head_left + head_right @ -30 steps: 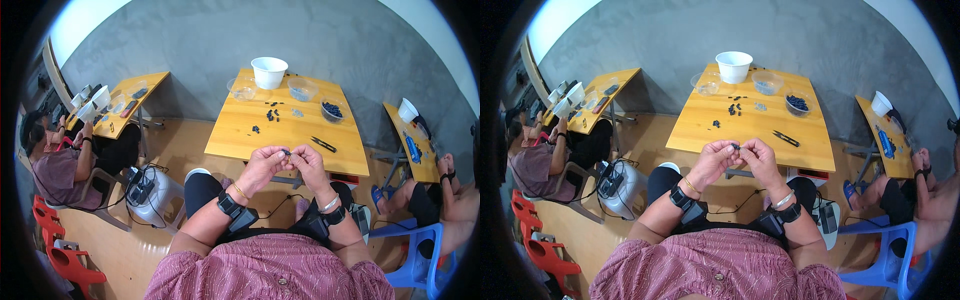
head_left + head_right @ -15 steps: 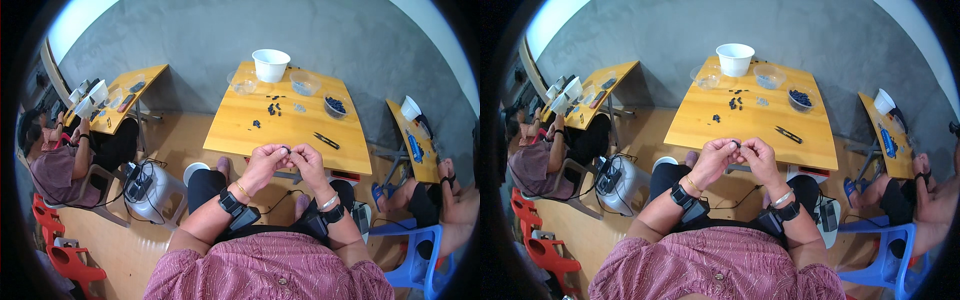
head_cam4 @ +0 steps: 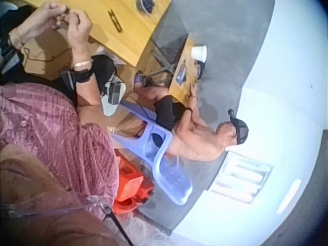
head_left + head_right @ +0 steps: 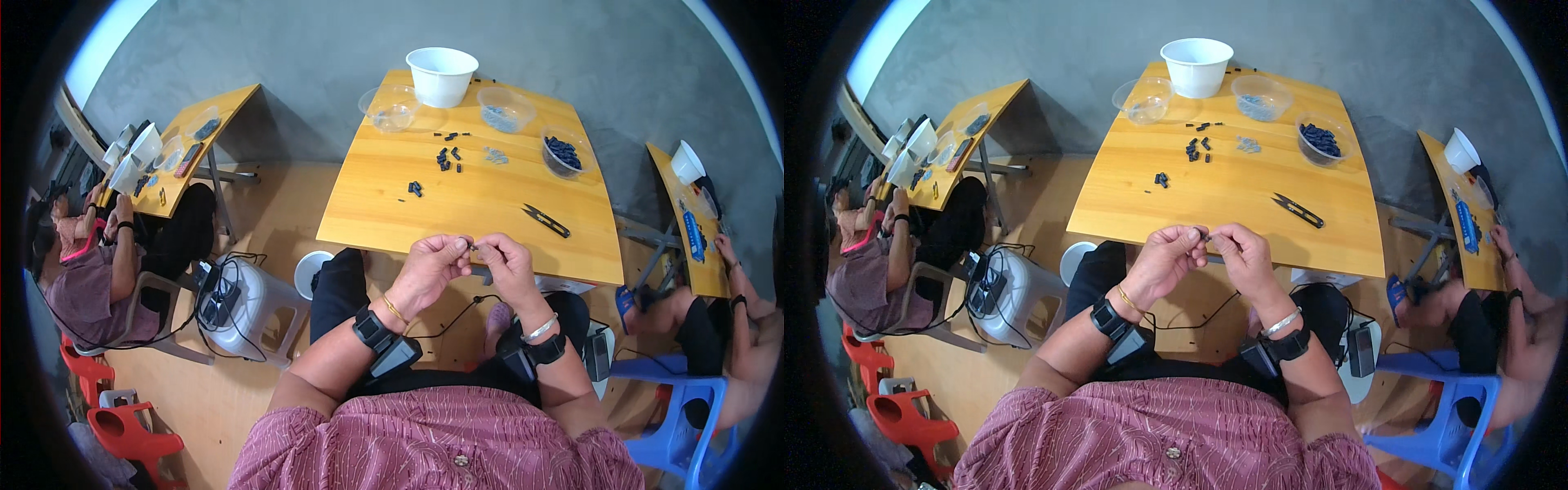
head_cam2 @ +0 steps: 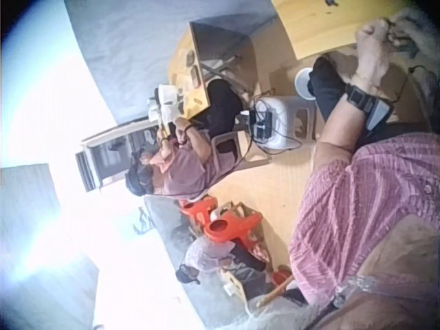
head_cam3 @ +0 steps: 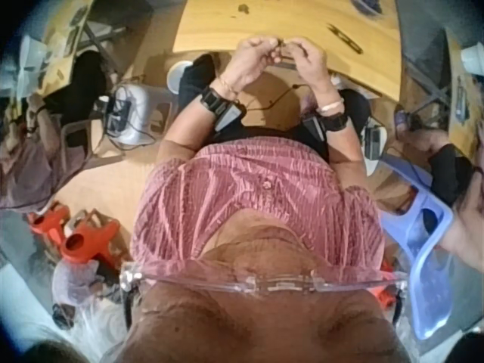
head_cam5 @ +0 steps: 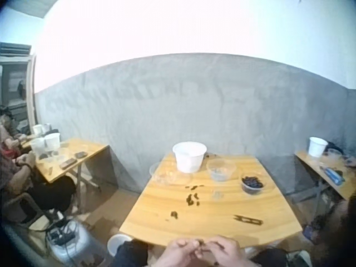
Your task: Assembling small black plastic components by hand in a workshop setting.
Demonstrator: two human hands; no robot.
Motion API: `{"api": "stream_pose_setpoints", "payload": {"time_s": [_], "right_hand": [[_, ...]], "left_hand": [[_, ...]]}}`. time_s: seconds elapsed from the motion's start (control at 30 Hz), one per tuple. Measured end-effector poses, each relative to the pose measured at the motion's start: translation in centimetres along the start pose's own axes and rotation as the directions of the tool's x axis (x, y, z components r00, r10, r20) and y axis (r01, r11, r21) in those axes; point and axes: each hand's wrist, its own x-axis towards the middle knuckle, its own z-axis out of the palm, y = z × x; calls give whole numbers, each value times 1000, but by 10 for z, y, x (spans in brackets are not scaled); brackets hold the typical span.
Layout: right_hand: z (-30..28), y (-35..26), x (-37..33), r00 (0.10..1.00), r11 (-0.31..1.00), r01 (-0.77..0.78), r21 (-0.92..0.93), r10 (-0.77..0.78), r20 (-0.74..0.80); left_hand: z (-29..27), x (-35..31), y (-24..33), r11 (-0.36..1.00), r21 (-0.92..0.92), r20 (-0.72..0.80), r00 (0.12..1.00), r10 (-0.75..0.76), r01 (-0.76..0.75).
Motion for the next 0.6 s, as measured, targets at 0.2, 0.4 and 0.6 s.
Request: {"api": "stream_pose_setpoints", "payload": {"time_s": [0.2,0.4,0.6], "right_hand": [[-3,-10,5,989,974,138,-177,-145,-27],[-3,-11,8,982,953,183,-243,-188,4],[-4,3,11,978,933,202,-298,-209,7]], "left_hand": [[-5,4,-1,997,-76,37,999,-30,33],[-5,7,0,997,-67,58,997,-42,45],[-7,18,-8,932,339,18,991,129,-128]]}}
